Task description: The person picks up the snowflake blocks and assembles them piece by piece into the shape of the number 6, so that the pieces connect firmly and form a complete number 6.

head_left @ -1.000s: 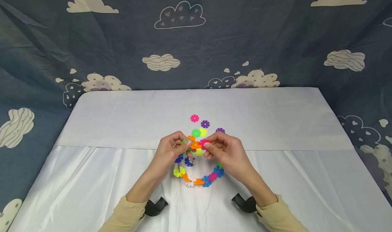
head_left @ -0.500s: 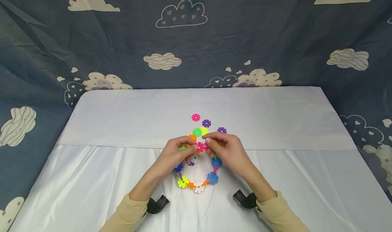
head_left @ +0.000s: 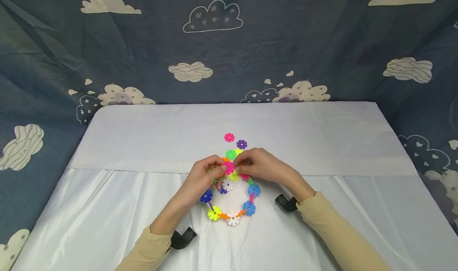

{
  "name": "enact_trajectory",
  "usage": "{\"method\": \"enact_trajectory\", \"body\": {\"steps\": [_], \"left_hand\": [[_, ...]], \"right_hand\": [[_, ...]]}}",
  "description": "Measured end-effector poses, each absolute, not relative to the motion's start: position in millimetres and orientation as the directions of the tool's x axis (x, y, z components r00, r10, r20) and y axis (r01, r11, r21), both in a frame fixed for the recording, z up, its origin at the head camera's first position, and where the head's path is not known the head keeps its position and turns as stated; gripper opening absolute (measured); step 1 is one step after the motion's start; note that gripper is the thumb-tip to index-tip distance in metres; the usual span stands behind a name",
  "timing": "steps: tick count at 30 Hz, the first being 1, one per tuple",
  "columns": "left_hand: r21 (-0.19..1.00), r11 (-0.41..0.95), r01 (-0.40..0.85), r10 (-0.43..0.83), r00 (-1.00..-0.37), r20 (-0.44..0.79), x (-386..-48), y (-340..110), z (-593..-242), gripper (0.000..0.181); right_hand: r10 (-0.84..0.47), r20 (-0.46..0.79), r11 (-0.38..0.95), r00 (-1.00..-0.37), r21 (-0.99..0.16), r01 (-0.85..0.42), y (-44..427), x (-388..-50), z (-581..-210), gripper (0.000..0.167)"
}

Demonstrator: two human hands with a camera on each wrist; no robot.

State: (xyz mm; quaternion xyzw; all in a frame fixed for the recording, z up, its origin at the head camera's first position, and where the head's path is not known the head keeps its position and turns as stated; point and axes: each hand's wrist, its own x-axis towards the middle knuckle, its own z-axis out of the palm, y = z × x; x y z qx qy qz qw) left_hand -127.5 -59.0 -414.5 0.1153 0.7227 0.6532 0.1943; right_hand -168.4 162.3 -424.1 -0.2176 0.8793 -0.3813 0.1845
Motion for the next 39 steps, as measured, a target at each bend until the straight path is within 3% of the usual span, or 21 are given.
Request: {"method": "enact_trajectory", "body": {"steps": [4,13,21,27,33,39], "left_hand": [[0.988,0.102,-0.113,0.421,-0.895,-0.146,-129,-59,-414,0.013],[0.988,0.077,-0.137,0.419,-0.895,-0.156,-130,-59,-416,0.012],[0.987,0.079,-0.143,0.435,-0.886,-0.163,-130,-59,-418,0.012],[0.988,0.073,-0.139,0.452,-0.878,-0.157,-130,-59,-417,0.012],[0.987,0.07,-0.147,0.449,-0.878,-0.163,-129,-57,-417,0.015],[0.986,0.084,-0.145,0.429,-0.888,-0.167,-129,-57,-418,0.019]], "right_hand": [[-0.553,-0.219,0.674,-0.804,-0.686,-0.276,152,-172,-425,0.022],[-0.532,-0.273,0.744,-0.801,-0.602,-0.289,143,-166,-429,0.025],[-0.534,-0.273,0.744,-0.8,-0.601,-0.292,149,-156,-427,0.047],[-0.517,-0.306,0.763,-0.8,-0.587,-0.269,148,-156,-425,0.043],[-0.474,-0.194,0.676,-0.859,-0.705,-0.214,152,-157,-428,0.024],[-0.279,-0.005,0.484,-0.96,-0.864,-0.136,160,-147,-425,0.011]]}}
